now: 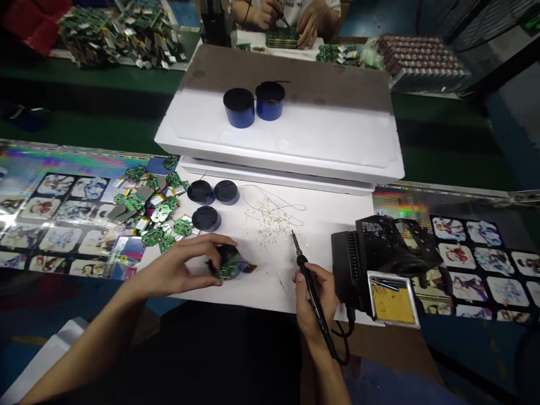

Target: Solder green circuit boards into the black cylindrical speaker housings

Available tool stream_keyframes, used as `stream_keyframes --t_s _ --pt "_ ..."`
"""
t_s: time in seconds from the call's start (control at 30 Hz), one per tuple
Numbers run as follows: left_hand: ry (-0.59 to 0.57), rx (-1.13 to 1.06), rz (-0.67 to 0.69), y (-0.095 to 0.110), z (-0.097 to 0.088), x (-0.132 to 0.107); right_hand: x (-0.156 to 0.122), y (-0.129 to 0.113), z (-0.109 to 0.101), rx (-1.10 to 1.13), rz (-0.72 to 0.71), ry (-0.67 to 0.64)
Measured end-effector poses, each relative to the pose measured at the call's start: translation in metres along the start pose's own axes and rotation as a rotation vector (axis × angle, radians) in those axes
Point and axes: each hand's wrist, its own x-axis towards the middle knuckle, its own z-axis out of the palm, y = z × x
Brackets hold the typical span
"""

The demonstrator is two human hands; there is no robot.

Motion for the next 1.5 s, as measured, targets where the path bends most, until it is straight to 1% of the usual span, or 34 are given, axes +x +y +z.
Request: stream_keyframes --t_s 0.03,0.1,0.17,0.23,0.3,0.33,0.4,0.43,0.5,0.57,0.6,0.67,0.73,0.8,0.9,1.0,1.07,1.13,1.17,1.2,1.23,1.3,1.37,1.4,1.43,1.5 --pt "0.037 0.015 -0.013 0.003 -0.014 -0.007 0.0 0.002 0.001 -0.019 0.001 0.0" --pt "0.158 0.029 -0.015 0.008 -0.041 -0.019 0.0 0.005 0.003 -0.05 0.008 0.005" --pt "0.34 0.029 0.024 0.008 -0.066 -0.026 0.001 0.006 0.004 -0.066 0.018 0.008" --pt "0.555 0.044 0.085 0.002 -0.089 -0.028 0.003 0.006 0.005 -0.076 0.028 0.012" --pt "0.751 0.072 0.163 -0.011 -0.109 -0.025 0.004 0.006 0.005 -0.089 0.039 0.015" --pt "0.829 0.082 0.199 -0.02 -0.119 -0.022 0.005 0.006 0.006 -0.093 0.045 0.016" --pt "0.949 0.085 0.246 -0.04 -0.138 -0.015 0.006 0.006 0.006 -0.092 0.057 0.012" --pt "1.002 0.084 0.246 -0.051 -0.148 -0.01 0.006 0.006 0.006 -0.085 0.065 0.01" --pt "1.108 0.09 0.19 -0.072 -0.167 0.0 0.006 0.006 0.007 -0.065 0.075 0.009" --pt "1.2 0.102 0.078 -0.091 -0.187 0.014 0.005 0.006 0.006 -0.045 0.064 0.019" --pt "1.235 0.111 0.007 -0.1 -0.197 0.021 0.003 0.007 0.005 -0.038 0.048 0.026" --pt "1.233 0.148 -0.178 -0.115 -0.214 0.037 0.0 0.011 0.002 -0.036 0.009 0.035" --pt "1.148 0.206 -0.367 -0.128 -0.228 0.051 -0.003 0.018 0.0 -0.058 -0.019 0.054" --pt "1.091 0.239 -0.447 -0.139 -0.238 0.064 -0.006 0.026 -0.002 -0.085 -0.018 0.067" --pt "1.039 0.282 -0.508 -0.15 -0.245 0.075 -0.009 0.032 -0.001 -0.111 0.013 0.09" --pt "0.989 0.311 -0.542 -0.15 -0.243 0.079 -0.01 0.03 0.001 -0.11 0.068 0.106" --pt "0.995 0.341 -0.529 -0.142 -0.234 0.078 -0.011 0.026 0.002 -0.103 0.061 0.12" --pt "1.038 0.383 -0.494 -0.126 -0.22 0.071 -0.012 0.024 0.005 -0.088 0.018 0.137" --pt "1.045 0.396 -0.472 -0.116 -0.21 0.066 -0.013 0.024 0.005 -0.08 -0.014 0.144" --pt "1.027 0.395 -0.447 -0.104 -0.199 0.059 -0.013 0.025 0.006 -0.074 -0.052 0.148" --pt "0.976 0.382 -0.421 -0.092 -0.185 0.052 -0.014 0.027 0.006 -0.075 -0.089 0.147" --pt "0.734 0.292 -0.347 -0.067 -0.155 0.035 -0.014 0.033 0.004 -0.091 -0.127 0.164" --pt "0.484 0.271 -0.291 -0.049 -0.122 0.019 -0.012 0.037 0.0 -0.1 -0.092 0.167" --pt "0.389 0.286 -0.262 -0.043 -0.105 0.012 -0.01 0.037 -0.002 -0.088 -0.055 0.148" --pt "0.341 0.31 -0.229 -0.04 -0.088 0.007 -0.008 0.036 -0.003 -0.065 -0.015 0.107" --pt "0.334 0.35 -0.149 -0.039 -0.053 0.001 -0.005 0.028 -0.001 0.026 0.03 -0.008"
